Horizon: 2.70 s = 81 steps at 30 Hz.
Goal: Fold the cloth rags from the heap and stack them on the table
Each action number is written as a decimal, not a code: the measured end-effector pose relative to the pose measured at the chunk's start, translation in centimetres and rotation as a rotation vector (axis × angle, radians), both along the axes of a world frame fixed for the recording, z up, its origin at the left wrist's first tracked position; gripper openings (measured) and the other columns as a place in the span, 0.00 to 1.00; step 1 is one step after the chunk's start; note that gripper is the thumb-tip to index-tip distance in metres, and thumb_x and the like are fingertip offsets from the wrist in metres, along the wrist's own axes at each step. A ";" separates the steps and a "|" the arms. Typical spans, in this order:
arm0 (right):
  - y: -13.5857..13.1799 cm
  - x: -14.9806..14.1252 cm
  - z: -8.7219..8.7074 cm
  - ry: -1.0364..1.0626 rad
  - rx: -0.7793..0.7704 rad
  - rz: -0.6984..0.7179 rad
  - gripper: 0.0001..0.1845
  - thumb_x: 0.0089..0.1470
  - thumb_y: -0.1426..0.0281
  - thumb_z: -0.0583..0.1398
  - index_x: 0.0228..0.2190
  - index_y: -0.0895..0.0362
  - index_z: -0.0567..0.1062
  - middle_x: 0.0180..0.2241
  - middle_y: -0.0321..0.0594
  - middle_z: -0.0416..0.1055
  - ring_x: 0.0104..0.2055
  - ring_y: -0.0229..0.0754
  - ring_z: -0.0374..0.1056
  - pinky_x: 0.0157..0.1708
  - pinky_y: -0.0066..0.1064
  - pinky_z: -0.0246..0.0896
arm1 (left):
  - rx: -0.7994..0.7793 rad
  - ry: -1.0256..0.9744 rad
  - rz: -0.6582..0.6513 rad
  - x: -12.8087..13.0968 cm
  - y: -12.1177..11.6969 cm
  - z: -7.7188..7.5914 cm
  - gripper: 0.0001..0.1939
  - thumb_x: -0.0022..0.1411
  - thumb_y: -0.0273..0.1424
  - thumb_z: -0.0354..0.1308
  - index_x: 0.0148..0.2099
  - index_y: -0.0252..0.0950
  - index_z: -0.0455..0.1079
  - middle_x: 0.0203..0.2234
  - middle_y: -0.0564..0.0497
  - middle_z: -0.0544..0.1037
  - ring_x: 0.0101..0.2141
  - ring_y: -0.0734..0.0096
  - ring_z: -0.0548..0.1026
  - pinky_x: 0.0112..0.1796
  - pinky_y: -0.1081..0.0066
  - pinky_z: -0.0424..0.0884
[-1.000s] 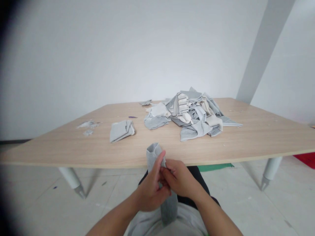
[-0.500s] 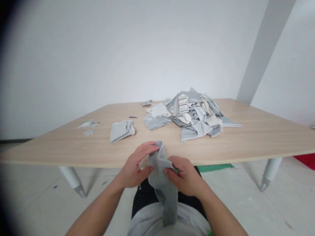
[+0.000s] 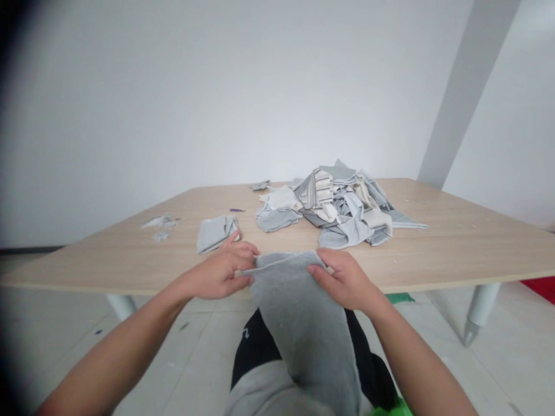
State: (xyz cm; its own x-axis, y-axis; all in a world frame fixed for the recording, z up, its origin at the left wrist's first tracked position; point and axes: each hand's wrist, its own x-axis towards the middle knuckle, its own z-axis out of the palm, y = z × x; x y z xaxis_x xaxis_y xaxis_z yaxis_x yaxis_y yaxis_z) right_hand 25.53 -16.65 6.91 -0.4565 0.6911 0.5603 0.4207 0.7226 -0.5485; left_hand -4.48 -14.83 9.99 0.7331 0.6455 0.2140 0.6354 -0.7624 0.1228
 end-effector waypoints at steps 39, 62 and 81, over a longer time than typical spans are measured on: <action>5.5 0.4 -1.0 -0.374 0.773 0.275 0.11 0.58 0.75 0.50 0.37 0.59 0.71 0.34 0.46 0.70 0.42 0.44 0.65 0.46 0.39 0.60 | 1.029 0.176 -0.266 -5.9 3.3 -3.0 0.01 0.59 0.25 0.57 0.35 0.34 0.70 0.42 0.41 0.77 0.50 0.58 0.71 0.50 0.55 0.69; 3.9 1.7 -10.9 -0.087 -0.076 0.033 0.10 0.59 0.65 0.52 0.34 0.57 0.70 0.30 0.40 0.70 0.33 0.41 0.65 0.35 0.32 0.61 | 0.191 -0.199 0.118 -2.9 1.0 -11.4 0.12 0.64 0.33 0.50 0.30 0.35 0.68 0.26 0.50 0.74 0.28 0.73 0.71 0.31 0.74 0.65; 15.8 -0.8 -11.9 -0.249 -0.161 -0.760 0.18 0.54 0.65 0.55 0.43 0.63 0.71 0.38 0.53 0.73 0.40 0.50 0.68 0.39 0.35 0.59 | -0.146 -0.510 0.724 1.8 16.8 -13.6 0.31 0.54 0.30 0.56 0.60 0.30 0.60 0.51 0.39 0.71 0.49 0.60 0.71 0.49 0.67 0.65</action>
State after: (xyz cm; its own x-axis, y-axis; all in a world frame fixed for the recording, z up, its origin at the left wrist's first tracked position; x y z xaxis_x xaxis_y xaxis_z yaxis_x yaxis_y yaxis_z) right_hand 24.73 -0.84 -4.95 0.0717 0.9254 0.3722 0.8875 0.1111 -0.4472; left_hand -2.68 1.92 -3.59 -0.0261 0.9591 0.2819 0.7959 -0.1507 0.5864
